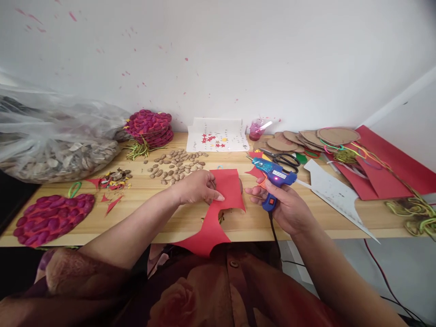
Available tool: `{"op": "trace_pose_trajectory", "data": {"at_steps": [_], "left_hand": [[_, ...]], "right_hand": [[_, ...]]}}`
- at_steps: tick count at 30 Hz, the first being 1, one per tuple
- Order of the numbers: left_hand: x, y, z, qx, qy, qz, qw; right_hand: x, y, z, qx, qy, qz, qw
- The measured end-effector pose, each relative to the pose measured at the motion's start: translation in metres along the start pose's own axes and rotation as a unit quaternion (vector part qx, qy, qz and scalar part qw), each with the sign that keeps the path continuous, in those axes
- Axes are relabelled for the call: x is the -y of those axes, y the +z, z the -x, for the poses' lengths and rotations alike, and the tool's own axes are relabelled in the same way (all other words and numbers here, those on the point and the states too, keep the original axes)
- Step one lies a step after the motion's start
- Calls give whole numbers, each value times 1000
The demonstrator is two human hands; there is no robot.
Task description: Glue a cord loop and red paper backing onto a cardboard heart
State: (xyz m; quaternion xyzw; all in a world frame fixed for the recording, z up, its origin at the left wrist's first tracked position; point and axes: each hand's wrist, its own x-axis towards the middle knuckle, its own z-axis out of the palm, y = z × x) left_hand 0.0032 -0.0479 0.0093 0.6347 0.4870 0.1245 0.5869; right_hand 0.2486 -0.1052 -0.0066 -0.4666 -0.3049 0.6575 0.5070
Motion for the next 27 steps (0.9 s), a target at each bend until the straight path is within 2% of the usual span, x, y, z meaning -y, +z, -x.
{"op": "trace_pose_trajectory", "data": {"at_steps": [5,12,20,27], "left_hand": [[-2,1,-10,17,-15,26,999],[-2,3,-18,-8,-21,-6,1000],[-3,6,-20,-10,-32,-12,999],[-4,7,-19,-21,-42,-8,999]], "right_hand": [[-4,-2,-3,4,6,2,1000],[-6,2,-8,12,8,-4,1000],[-5,11,-19,16,-5,-5,1000],[-7,19,-31,-8,12,-2,1000]]}}
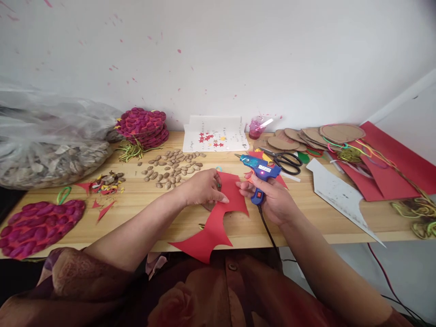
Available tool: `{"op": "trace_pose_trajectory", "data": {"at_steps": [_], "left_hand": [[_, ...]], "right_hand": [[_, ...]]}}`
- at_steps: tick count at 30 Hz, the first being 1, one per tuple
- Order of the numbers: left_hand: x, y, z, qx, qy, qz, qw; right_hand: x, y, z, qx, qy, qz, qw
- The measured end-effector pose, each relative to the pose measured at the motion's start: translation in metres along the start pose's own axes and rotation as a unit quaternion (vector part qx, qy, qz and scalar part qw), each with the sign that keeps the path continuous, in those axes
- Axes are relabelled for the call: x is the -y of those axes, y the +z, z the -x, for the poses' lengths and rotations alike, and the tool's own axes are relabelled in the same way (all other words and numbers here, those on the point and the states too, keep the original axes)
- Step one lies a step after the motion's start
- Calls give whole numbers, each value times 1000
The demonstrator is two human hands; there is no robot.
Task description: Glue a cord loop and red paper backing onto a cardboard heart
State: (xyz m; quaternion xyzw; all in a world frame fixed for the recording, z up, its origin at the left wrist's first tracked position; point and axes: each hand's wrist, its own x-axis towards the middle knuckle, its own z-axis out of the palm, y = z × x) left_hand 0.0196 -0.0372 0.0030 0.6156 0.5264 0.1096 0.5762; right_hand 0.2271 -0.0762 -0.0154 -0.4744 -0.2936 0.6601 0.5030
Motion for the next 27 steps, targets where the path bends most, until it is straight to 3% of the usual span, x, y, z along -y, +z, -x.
{"op": "trace_pose_trajectory", "data": {"at_steps": [7,12,20,27], "left_hand": [[1,3,8,-31,-5,12,999],[14,8,26,-89,41,-64,993],[33,20,51,-70,91,-44,992],[37,23,55,-73,83,-89,990]], "right_hand": [[-5,-2,-4,-8,13,6,1000],[-5,-2,-3,-10,14,13,1000],[-5,-1,-3,-2,9,32,999],[-8,-3,-6,6,2,30,1000]]}}
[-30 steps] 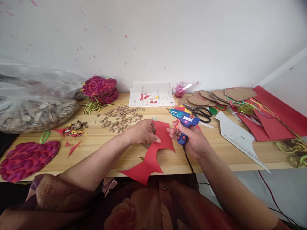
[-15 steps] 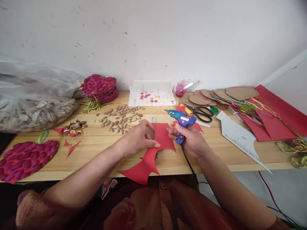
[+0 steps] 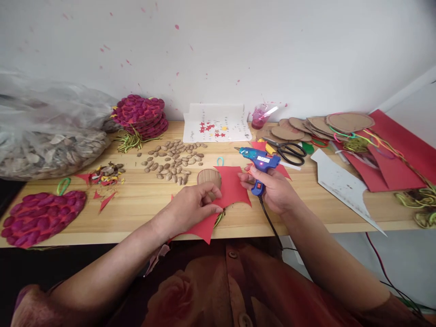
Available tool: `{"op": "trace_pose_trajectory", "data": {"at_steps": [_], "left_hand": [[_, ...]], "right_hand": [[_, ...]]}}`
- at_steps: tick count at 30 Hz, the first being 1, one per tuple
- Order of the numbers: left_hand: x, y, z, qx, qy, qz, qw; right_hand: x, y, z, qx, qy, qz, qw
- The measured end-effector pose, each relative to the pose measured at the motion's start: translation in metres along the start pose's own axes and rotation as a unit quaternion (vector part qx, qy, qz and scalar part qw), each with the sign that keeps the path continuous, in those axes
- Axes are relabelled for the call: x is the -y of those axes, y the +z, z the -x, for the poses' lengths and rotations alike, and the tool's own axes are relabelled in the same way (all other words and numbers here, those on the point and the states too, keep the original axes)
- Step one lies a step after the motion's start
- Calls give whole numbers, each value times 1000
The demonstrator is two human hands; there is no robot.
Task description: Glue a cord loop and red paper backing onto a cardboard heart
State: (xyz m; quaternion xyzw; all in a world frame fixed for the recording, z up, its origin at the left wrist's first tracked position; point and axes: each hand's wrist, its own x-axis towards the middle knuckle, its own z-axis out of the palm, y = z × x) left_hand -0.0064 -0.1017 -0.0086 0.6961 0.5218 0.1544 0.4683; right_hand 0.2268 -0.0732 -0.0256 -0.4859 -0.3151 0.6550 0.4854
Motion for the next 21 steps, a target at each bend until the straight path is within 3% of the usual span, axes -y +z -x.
{"op": "trace_pose_trajectory", "data": {"at_steps": [12,15,21], "left_hand": [[-4,2,5,-16,15,-110,994],[-4,4,4,-43,80,-180,979],[-7,9,-9,-122,258,-306,908]], "right_hand": [[5,2,0,-8,12,18,1000],[5,3,1,-8,14,20,1000],[7,2,2,-6,10,10,1000]]}}
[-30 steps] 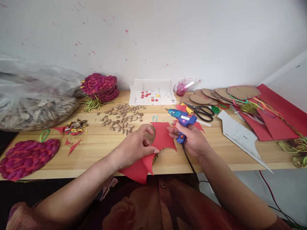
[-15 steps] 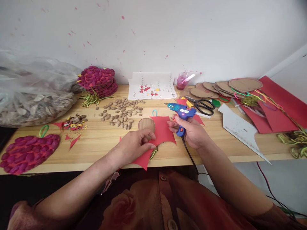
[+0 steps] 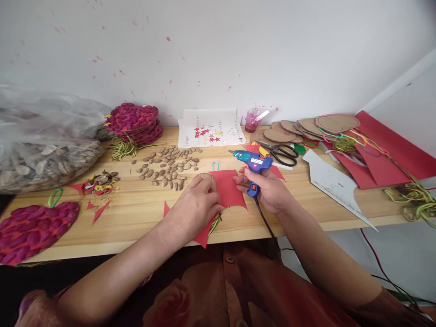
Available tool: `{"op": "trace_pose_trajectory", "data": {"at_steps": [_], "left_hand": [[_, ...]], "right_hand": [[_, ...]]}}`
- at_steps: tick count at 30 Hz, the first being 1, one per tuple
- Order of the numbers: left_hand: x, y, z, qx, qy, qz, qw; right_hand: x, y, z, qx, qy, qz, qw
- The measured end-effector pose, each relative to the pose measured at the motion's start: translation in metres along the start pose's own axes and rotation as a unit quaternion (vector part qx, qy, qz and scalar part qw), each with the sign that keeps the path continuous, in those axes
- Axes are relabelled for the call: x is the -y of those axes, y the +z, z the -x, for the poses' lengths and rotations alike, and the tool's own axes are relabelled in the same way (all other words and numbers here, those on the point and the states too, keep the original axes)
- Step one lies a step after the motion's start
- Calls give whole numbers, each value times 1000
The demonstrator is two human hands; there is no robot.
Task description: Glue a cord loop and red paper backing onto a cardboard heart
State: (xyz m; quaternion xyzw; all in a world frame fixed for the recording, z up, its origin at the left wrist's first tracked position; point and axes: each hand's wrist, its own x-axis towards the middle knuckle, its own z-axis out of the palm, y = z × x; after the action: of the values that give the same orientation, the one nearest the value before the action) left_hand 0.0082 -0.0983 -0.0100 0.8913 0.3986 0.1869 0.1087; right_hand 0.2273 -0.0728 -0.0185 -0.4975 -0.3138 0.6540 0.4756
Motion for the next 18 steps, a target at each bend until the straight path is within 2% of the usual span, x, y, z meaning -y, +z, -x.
{"op": "trace_pose_trajectory", "data": {"at_steps": [5,11,18], "left_hand": [[5,2,-8,-4,61,-16,998],[10,5,-9,26,67,-8,997],[11,5,-17,74,68,6,995]], "right_hand": [[5,-13,3,-22,-23,-10,999],[5,-19,8,-37,-17,-31,999],[-1,-15,9,-7,-14,-36,999]]}}
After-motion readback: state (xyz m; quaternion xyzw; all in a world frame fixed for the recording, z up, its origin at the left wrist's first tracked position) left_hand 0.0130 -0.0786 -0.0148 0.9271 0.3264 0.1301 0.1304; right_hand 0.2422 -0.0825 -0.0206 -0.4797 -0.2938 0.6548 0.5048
